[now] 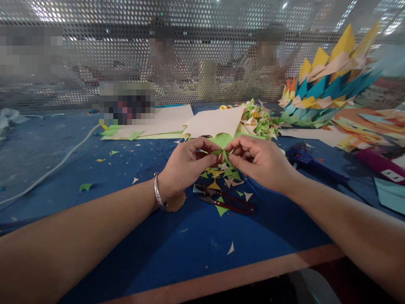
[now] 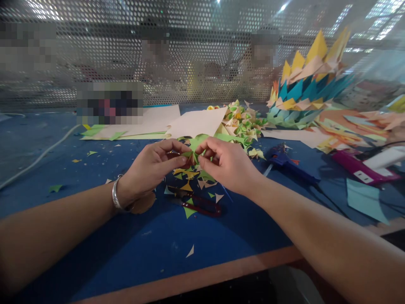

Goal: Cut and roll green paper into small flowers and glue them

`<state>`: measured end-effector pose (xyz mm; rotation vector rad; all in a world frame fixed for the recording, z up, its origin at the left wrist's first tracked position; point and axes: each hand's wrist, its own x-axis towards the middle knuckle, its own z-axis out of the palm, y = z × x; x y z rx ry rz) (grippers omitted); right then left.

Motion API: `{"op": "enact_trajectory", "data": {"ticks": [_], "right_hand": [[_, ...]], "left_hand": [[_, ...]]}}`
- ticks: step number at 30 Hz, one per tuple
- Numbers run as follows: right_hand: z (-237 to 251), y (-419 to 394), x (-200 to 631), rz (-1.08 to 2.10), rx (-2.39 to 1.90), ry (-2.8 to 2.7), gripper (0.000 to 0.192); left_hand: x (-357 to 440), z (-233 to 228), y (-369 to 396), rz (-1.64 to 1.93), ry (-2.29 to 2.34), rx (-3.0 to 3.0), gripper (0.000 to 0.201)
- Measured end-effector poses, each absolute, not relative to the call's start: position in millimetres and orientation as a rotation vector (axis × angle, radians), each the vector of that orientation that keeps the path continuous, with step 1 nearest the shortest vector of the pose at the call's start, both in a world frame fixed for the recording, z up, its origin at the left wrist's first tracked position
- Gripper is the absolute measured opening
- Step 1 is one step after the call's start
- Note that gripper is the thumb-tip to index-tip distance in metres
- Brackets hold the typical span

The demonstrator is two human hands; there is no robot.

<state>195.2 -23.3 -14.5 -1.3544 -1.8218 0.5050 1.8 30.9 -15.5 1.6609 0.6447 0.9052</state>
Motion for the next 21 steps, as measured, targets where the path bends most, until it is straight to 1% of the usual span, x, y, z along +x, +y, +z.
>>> {"op": "enact_trajectory", "data": {"ticks": [5,11,21], "right_hand": [[-13.2,-24.5,195.8,0.487,-1.346,-1.868,0.013],[-9.8,-26.6,193.9,0.494,-1.317,-1.855,0.006],[-10.0,-27.2,196.2,0.524,-1.308,-1.893,0.011]], "left_hand": [[1.6,-14.8,28.1,0.861,0.645,1.613,0.013],[-0.1,-16.2,27.4,0.836,0.624,1.568,0.018],[-2.2,-15.7,27.7,0.801,0.608,1.545,0.014]]}}
